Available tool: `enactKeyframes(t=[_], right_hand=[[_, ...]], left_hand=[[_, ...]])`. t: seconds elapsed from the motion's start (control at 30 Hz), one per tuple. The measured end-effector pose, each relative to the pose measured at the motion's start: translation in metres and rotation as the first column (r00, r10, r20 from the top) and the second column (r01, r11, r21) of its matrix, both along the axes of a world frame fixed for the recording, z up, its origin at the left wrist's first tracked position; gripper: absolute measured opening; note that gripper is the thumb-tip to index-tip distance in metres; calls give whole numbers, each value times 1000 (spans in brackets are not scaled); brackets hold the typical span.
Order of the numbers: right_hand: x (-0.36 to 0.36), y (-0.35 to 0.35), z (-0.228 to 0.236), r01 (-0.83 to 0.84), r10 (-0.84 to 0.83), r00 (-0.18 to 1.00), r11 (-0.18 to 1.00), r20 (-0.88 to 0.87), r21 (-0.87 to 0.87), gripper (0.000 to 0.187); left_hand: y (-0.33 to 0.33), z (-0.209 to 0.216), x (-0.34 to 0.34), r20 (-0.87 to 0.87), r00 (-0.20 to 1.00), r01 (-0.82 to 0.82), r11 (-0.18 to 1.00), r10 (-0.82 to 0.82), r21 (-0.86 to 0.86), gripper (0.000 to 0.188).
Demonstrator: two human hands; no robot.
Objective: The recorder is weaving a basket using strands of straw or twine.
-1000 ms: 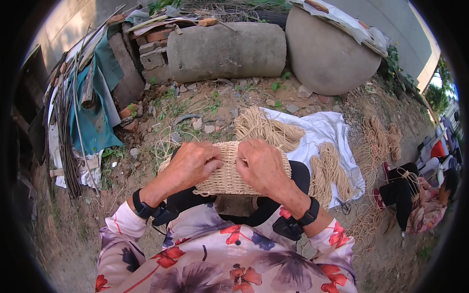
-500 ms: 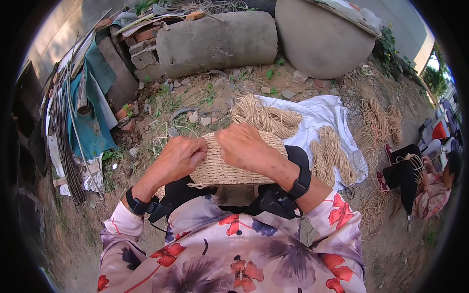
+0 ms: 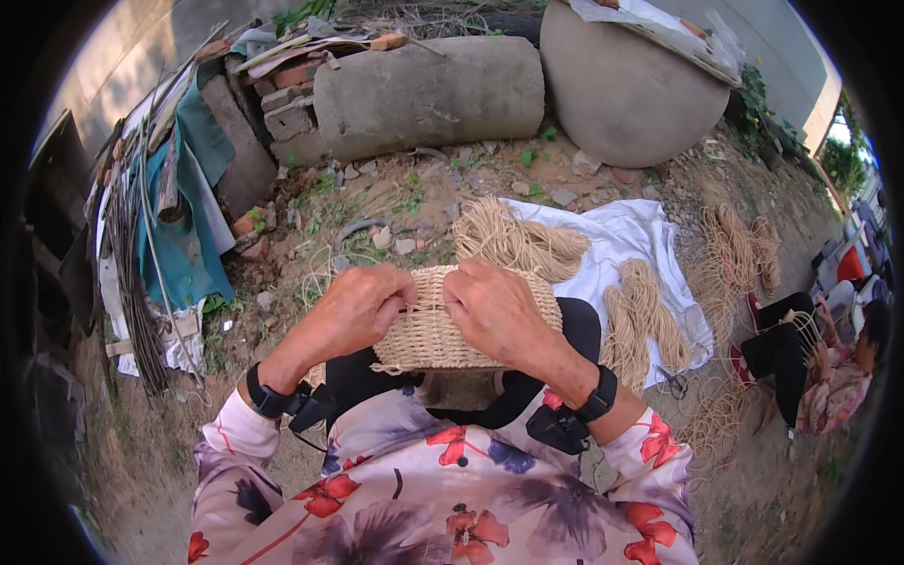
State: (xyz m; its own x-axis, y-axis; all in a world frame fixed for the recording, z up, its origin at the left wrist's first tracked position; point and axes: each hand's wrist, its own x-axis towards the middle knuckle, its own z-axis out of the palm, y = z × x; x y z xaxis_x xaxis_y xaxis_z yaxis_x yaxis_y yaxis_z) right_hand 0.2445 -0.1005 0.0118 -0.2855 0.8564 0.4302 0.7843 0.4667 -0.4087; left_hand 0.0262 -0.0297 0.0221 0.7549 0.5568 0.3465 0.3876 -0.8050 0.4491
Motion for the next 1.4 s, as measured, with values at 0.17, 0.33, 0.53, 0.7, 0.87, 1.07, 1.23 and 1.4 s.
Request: enactKeyframes(t=[0.17, 0.33, 0.53, 0.7, 0.87, 1.07, 1.23, 1.4], right_hand=[[7, -11, -3, 66, -73, 970, 997, -231, -38, 6], [17, -17, -7, 96, -93, 974, 995, -209, 9, 6], [11, -17, -12, 19, -7, 996, 989, -86, 148, 6], [9, -15, -13, 13, -3, 998, 987, -63, 160, 6], [12, -17, -16, 44, -15, 976, 990, -216, 130, 6], [34, -27, -18, 167, -122, 932, 980, -340, 107, 8], [52, -38, -26, 236, -228, 876, 971, -424, -33, 8], [61, -49, -33, 216, -265, 798, 964, -541, -153, 7]], left_hand=[[1, 1, 3, -69, 997, -17, 1000, 17, 1, 12], [7, -1, 3, -76, 997, 11, 997, -17, -78, 12], [10, -8, 3, 60, 998, -5, 972, 20, -234, 14], [7, -7, 1, 65, 997, -27, 957, 48, -288, 16], [1, -3, 2, -18, 995, -102, 948, 101, -301, 19], [1, -10, 7, 26, 985, -151, 933, 168, -327, 17], [0, -16, 8, 31, 979, -181, 938, 199, -296, 13], [0, -25, 6, 83, 969, -194, 927, 231, -320, 13]])
